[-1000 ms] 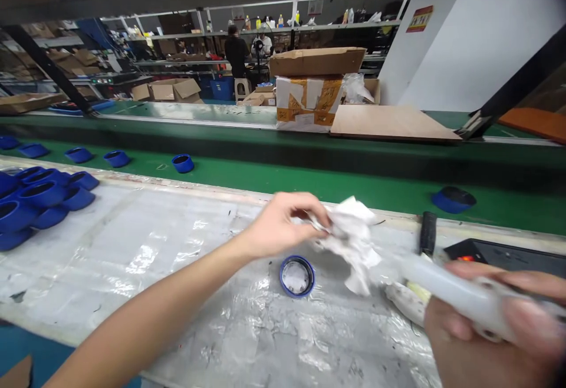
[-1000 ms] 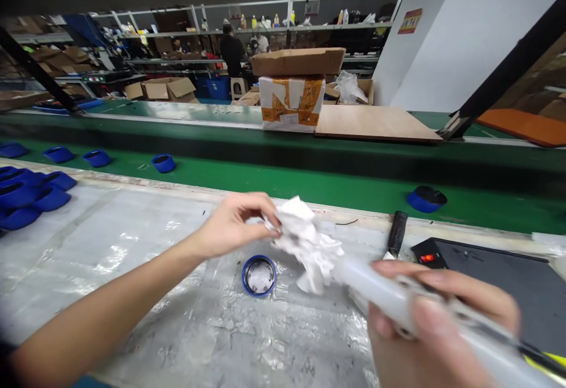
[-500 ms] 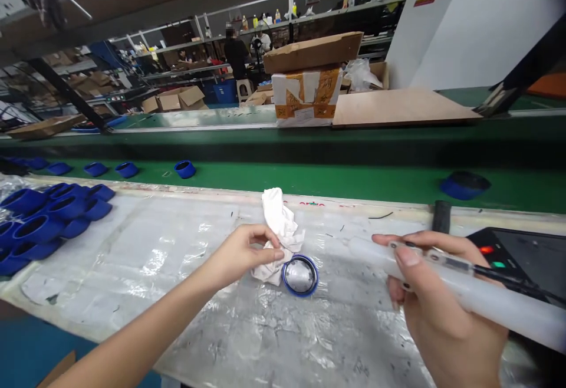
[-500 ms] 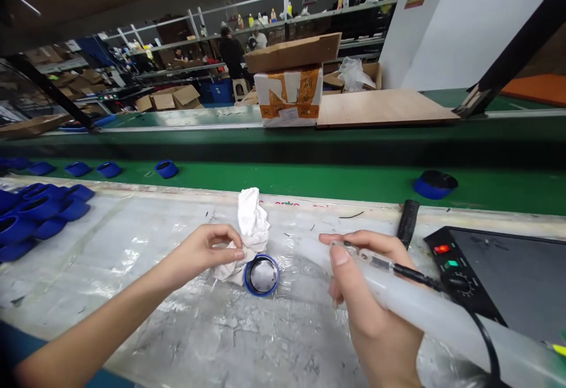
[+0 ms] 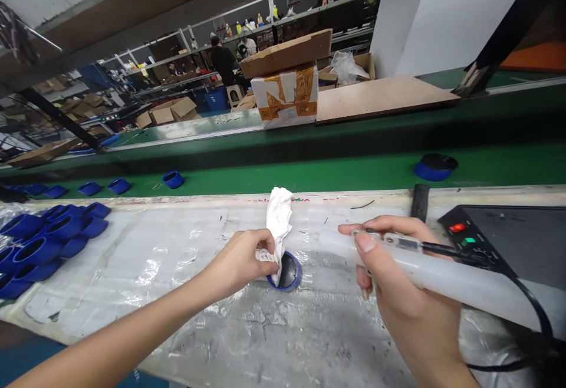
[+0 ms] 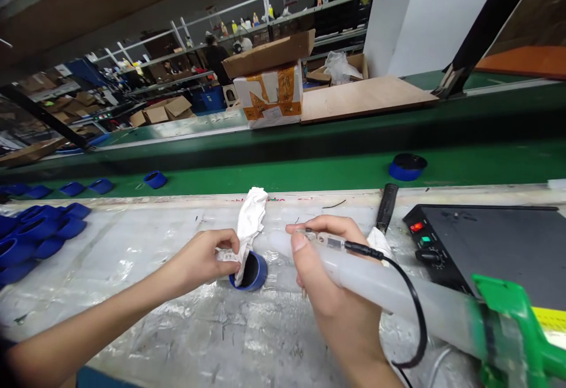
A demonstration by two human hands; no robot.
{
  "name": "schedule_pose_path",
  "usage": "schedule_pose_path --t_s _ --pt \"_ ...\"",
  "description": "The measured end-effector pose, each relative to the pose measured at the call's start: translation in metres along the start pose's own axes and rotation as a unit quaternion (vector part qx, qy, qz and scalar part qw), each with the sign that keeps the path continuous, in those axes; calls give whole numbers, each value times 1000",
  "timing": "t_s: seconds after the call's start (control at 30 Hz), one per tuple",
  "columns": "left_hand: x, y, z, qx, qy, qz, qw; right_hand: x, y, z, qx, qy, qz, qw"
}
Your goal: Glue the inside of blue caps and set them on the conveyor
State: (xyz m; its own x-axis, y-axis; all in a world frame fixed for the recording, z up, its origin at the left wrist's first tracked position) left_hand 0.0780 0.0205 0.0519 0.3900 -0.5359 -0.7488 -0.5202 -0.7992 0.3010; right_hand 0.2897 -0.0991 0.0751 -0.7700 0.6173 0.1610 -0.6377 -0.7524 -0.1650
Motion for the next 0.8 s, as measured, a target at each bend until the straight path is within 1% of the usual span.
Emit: schedule_pose_path --t_s 0.07,0.13,0.2,0.27,0.33,0.37,0.5,0.57,0.67,0.8 --pt "2 0 -7 -9 -79 -7 997 2 0 1 -4 8 5 1000" --pt "6 0 -17 -4 -155 1 988 2 1 3 -29 46 5 998" --pt "11 -1 -25 12 -194 19 981 2 0 8 -78 119 2 990" --pt "12 -2 -29 26 -186 24 982 8 1 14 -157 197 21 967" --pt "9 -3 -28 31 -154 8 988 21 7 13 -230 235 73 941" --pt "6 -4 -25 28 -139 -5 990 29 12 10 -255 240 107 930" --pt "-4 -4 -7 2 -66 -61 996 60 36 -19 -264 252 204 909" --pt "-5 -3 3 -12 -15 -81 996 74 50 -31 -264 257 238 899" --pt "-2 -3 18 -23 79 -89 993 82 61 -40 -263 261 250 895" --pt "4 -3 35 -31 214 -65 974 81 61 -41 -265 258 253 894"
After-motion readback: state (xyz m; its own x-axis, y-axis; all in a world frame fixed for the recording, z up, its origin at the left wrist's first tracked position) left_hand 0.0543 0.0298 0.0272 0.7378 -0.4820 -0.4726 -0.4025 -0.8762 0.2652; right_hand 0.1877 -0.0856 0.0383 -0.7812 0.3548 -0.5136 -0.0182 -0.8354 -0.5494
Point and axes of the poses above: each hand's wrist, its own y-axis away from the middle knuckle, its own x-axis out of the palm, z = x × y, the point moved 8 cm from there along -y, towards the middle knuckle, and after that the axes turned 3 degrees about x, right-handed, at the moved point
